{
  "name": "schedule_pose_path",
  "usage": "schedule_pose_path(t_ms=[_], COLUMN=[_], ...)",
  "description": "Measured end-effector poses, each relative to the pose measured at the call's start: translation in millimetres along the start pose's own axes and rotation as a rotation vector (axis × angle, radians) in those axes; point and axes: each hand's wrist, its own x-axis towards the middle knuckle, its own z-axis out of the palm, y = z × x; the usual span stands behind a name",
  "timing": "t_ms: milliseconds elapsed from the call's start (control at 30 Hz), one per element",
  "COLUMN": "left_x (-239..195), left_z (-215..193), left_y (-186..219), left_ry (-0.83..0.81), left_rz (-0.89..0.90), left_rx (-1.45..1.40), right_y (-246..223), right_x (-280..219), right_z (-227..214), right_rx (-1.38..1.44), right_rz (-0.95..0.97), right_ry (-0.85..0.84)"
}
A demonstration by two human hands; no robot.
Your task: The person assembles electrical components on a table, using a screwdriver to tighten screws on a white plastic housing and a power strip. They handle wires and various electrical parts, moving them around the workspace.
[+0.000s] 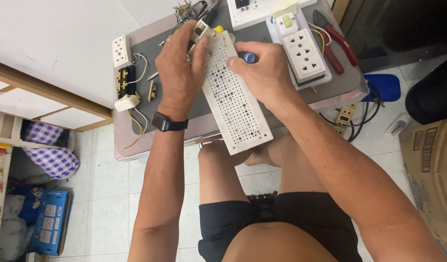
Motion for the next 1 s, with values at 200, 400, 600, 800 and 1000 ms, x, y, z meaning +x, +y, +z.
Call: schedule_pose_path(t_ms=[200, 400, 600, 800, 1000], left_x=[15, 19, 3, 33, 34], left_z=[-18, -17, -13, -31, -75], left_y=[22, -28, -36, -76, -99], left_ry=[-0.136, 0.076, 0.126, 0.314, 0.073], left_rz=[0.219, -0.321, -0.24, -0.254, -0.757], left_rx=[0.137, -0.283, -0.244, -0.111, -0.588], right_y=[6, 33, 16, 59, 54], right_x=[10, 15, 13, 27, 8], right_z=[-1, 6, 17, 27, 18], right_rx=[-0.049, -0.092, -0.142, -0.046, -0.006], right_rz=[0.017, -0.026, 0.096, 0.15, 0.036], right_ry=[-0.003, -0.064, -0.078, -0.019, -0.035])
